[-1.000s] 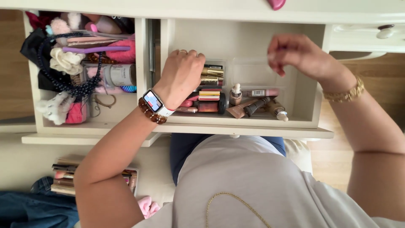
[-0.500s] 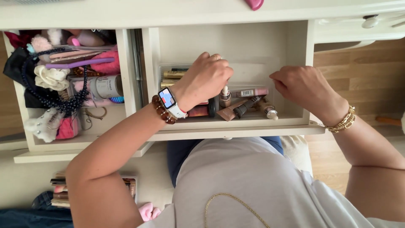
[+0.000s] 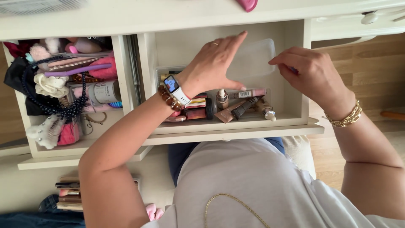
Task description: Organizing various makeup products such as lipsticks and foundations inside a desk drawer.
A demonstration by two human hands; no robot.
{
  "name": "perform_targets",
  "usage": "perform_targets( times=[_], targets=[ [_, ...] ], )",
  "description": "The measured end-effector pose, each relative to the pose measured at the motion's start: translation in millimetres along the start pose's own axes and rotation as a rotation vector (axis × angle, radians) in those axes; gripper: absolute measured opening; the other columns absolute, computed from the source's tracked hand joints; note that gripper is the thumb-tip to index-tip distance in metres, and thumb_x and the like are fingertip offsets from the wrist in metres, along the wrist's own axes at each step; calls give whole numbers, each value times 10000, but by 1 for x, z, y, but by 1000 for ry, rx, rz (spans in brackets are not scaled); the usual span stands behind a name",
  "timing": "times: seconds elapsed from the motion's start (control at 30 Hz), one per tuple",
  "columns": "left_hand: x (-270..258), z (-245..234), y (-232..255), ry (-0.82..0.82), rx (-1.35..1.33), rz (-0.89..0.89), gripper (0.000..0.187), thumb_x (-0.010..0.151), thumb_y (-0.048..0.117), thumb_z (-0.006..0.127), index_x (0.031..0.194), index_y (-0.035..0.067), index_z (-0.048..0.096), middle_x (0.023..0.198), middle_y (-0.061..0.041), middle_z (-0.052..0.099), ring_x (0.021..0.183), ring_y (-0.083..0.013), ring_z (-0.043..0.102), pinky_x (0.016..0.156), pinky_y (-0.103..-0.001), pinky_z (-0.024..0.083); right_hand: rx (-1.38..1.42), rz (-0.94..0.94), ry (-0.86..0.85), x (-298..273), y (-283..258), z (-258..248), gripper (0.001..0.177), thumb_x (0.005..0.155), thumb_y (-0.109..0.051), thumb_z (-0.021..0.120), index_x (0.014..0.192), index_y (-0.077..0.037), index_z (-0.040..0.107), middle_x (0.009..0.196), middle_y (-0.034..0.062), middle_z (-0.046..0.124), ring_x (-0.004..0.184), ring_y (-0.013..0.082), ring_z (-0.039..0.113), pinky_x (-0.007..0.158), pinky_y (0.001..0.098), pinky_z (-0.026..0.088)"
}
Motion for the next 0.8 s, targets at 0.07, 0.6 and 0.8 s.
perform_targets(
  times=[0.07,0.6,0.8],
  targets=[
    [3,-3,5,72,38,74,1295,595,758,858,1469,-49,348,1281,-201,526,1093,-307,624,904,-417,545,-1,-12,-17,1,1,1,171,960,50,717,1097,-44,758,1019,97,736,750,211,692,681,321,571],
    [-56,-97,4,-89,173,-176,1064,736,464,908,1525,0,365,1296,-191,533,1152,-298,552,930,-483,491,31,336,-571,-27,26,81,422,896,-153,664,1304,-59,616,807,140,775,696,276,753,676,388,597],
    [-107,-131,-26,-41,313,-289,1050,788,430,897,1576,17,338,1346,-187,486,1229,-323,521,1011,-526,471,21,401,-629,-15,21,79,257,921,-101,616,1120,-155,771,821,92,792,680,221,737,678,366,592]
  ],
)
Point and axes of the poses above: each hand's wrist, its own x-axis towards the middle knuckle, its own z-axis out of the palm, y = z × x, the point moved 8 cm from there along x, towards the middle knuckle
